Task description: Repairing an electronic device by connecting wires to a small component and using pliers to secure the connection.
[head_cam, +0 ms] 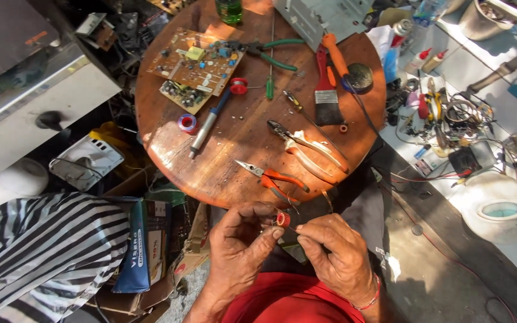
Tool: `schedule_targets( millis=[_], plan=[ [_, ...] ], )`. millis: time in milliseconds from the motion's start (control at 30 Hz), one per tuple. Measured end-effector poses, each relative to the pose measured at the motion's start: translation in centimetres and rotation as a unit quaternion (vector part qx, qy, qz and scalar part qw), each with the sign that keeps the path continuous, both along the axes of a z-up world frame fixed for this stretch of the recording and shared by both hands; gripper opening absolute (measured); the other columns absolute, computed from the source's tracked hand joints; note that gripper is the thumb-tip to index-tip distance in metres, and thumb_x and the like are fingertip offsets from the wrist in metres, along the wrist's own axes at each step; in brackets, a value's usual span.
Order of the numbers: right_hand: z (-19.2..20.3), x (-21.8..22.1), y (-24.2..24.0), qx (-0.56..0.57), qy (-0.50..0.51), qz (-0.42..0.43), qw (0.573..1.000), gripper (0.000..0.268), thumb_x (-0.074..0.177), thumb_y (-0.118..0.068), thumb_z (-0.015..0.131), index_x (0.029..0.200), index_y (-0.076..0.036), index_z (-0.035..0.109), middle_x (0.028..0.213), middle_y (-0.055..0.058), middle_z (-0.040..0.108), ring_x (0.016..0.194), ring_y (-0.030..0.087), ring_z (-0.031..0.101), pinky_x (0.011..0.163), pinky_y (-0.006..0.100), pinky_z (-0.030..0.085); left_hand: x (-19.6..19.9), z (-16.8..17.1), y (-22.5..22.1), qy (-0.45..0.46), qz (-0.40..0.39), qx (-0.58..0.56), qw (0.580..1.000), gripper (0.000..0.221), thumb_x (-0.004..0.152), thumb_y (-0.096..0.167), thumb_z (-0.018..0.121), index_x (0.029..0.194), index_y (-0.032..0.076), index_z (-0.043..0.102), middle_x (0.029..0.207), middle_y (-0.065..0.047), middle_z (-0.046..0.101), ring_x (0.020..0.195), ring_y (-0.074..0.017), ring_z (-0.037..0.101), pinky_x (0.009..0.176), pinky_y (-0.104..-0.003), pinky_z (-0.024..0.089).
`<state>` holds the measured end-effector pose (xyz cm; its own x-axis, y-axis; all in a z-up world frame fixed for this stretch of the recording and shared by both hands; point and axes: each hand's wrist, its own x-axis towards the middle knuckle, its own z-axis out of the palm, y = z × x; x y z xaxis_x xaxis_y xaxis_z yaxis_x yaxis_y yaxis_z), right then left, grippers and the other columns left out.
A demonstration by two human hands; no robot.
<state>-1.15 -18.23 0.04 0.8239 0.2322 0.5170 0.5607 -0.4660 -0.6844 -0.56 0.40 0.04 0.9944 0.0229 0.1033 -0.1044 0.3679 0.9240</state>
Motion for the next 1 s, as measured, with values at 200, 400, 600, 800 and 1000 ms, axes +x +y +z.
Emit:
schedule_targets(
  millis=[200, 400, 600, 800, 1000],
  plan=[
    [-1.4, -0.7, 0.5, 0.0, 0.037, -0.064, 0.997, 0.015, 0.101, -0.022, 0.058, 0.1, -0.009, 0.064, 0.082, 0.004, 0.068, 0.071, 0.021, 0.059, 0.07, 0.034, 0.049, -0.3, 0.6, -0.7, -0.003, -0.036, 0.031, 0.999, 0.025, 0.089, 0.005, 0.078, 0.111, -0.002, 0.069, 0.112, -0.015, 0.071, 0.096, -0.0192, 0.071, 0.087, -0.029, 0.061],
    [-1.4, -0.8, 1.0, 0.048, 0.063, -0.065, 0.995, 0.027, 0.104, -0.028, 0.05, 0.097, -0.006, 0.064, 0.078, 0.006, 0.065, 0.07, 0.021, 0.061, 0.067, 0.034, 0.051, -0.6, 0.4, -0.5, 0.01, -0.059, 0.093, 0.994, 0.026, 0.088, 0.01, 0.08, 0.111, 0.001, 0.071, 0.103, -0.007, 0.073, 0.083, -0.0114, 0.066, 0.075, -0.025, 0.059],
    [-1.7, -0.8, 0.9, 0.098, 0.123, -0.026, 0.987, 0.018, 0.105, -0.023, 0.052, 0.104, -0.007, 0.061, 0.084, 0.004, 0.064, 0.07, 0.016, 0.065, 0.066, 0.028, 0.054, -0.3, 0.6, -0.4, -0.026, -0.064, 0.17, 0.983, 0.024, 0.09, 0.012, 0.077, 0.111, 0.002, 0.071, 0.103, -0.007, 0.075, 0.085, -0.014, 0.073, 0.075, -0.027, 0.064],
    [-4.4, -1.3, -0.6, 0.285, 0.217, 0.086, 0.93, 0.034, 0.103, -0.023, 0.061, 0.125, -0.005, 0.042, 0.075, 0.0, 0.043, 0.061, 0.01, 0.044, 0.055, 0.025, 0.039, -0.5, -0.3, -0.4, 0.022, -0.106, 0.063, 0.992, 0.03, 0.087, 0.01, 0.081, 0.111, 0.001, 0.065, 0.098, -0.011, 0.075, 0.089, -0.0164, 0.072, 0.082, -0.028, 0.062],
    [-3.3, -0.8, -1.2, 0.356, 0.328, 0.183, 0.856, 0.047, 0.103, -0.022, 0.066, 0.142, -0.002, 0.048, 0.078, 0.004, 0.052, 0.072, 0.015, 0.057, 0.073, 0.026, 0.048, 0.2, 2.1, 0.0, -0.09, -0.14, 0.171, 0.971, 0.019, 0.099, 0.026, 0.068, 0.1, 0.007, 0.066, 0.094, -0.006, 0.071, 0.079, -0.0147, 0.066, 0.069, -0.028, 0.054]
  ],
)
